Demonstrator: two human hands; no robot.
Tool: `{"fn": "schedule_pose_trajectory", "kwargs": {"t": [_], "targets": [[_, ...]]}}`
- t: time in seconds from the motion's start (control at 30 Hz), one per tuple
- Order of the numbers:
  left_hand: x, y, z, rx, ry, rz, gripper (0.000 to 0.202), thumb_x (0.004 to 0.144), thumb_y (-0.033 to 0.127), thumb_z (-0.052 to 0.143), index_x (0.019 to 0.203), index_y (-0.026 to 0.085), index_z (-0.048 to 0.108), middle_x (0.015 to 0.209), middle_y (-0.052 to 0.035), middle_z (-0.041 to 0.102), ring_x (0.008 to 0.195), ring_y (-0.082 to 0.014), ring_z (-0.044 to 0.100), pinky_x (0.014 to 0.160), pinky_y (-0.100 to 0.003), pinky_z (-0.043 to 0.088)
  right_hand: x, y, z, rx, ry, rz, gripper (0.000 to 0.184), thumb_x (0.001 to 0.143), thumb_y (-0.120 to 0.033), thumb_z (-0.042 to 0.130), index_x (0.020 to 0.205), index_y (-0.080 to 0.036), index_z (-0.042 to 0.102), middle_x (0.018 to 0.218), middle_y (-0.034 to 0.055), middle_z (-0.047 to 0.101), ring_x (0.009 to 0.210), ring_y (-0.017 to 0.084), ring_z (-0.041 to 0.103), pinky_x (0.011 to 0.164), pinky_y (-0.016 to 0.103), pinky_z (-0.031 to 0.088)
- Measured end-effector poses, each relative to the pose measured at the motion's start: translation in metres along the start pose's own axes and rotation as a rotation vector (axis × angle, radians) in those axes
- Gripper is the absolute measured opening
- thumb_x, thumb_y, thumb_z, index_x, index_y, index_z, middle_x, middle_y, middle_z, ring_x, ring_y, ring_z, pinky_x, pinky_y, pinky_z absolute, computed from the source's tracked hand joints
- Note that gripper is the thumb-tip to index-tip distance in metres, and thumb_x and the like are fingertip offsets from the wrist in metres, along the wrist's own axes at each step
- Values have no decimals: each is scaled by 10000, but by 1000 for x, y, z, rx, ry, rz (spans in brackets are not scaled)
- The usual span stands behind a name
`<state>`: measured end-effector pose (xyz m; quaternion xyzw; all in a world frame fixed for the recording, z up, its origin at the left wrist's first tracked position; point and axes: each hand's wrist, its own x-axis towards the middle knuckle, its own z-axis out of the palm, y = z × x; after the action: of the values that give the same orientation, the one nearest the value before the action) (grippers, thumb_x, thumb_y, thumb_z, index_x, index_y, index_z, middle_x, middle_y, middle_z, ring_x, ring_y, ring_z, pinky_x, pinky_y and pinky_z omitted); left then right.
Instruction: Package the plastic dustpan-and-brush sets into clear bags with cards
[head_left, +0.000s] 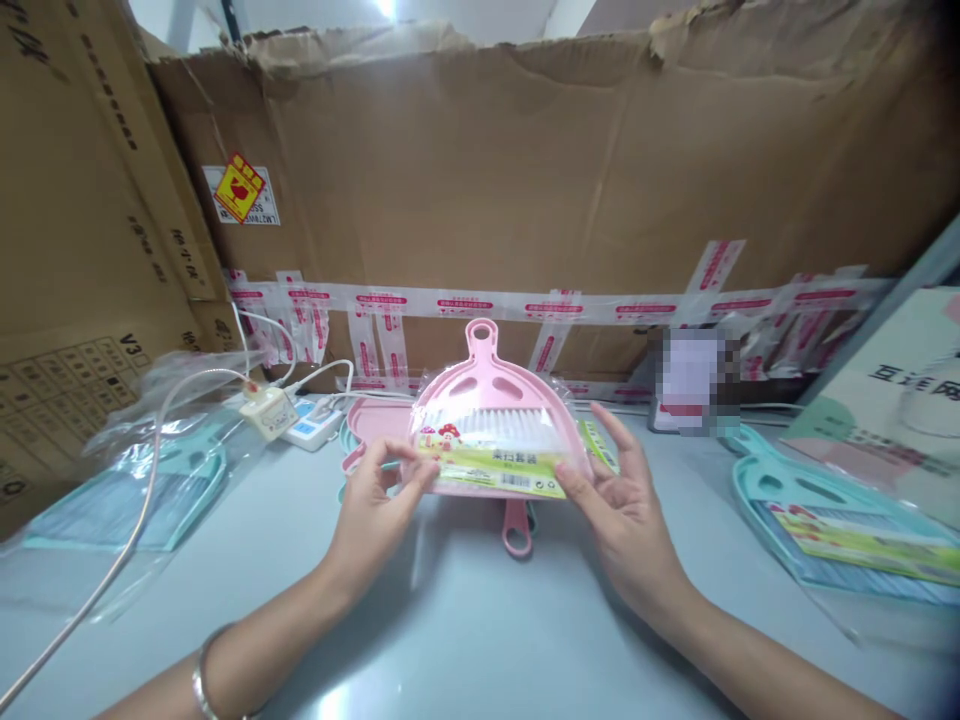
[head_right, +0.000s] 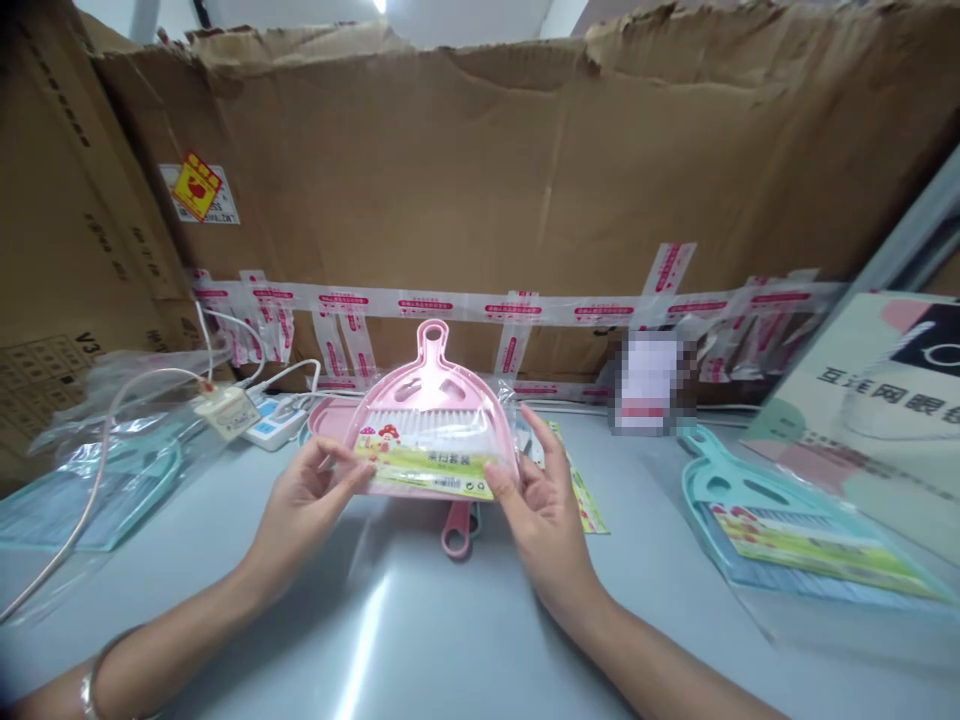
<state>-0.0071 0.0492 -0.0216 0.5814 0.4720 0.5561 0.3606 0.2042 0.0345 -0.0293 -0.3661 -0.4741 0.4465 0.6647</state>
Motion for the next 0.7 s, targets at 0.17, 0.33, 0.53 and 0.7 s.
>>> {"fn": "schedule_pose_trajectory", "kwargs": {"t": [0.17,0.33,0.53,0.7], "targets": [[12,-6,-4,-171,-131,-180,561,683,315,704,1127,195,382,943,-58,632,862,-200,625,745,-336,496,6,0,-3,122,19,225,892,659,-290,734,1388,-325,220,900,23,698,816,207,660,748,376,524],[21,-13,-10,-236,-303,-245,348,687,295,687,965,126,562,1046,-111,637,949,-224,604,833,-339,463,13,7,-7,152,-82,367,515,612,-279,748,1087,-198,565,971,55,690,863,209,647,744,320,521],[17,-17,-8,-314,-240,-290,319,650,234,702,923,161,554,955,-42,644,907,-192,603,787,-303,477,15,9,-7,162,-120,380,495,589,-267,759,1026,-250,528,922,5,695,814,169,649,714,290,515],[17,-20,-8,-345,-264,-273,336,668,229,689,961,176,533,943,-29,628,943,-196,589,822,-316,470,15,11,-9,140,-134,364,494,611,-283,751,1034,-248,497,863,3,699,806,171,652,723,294,504]]}}
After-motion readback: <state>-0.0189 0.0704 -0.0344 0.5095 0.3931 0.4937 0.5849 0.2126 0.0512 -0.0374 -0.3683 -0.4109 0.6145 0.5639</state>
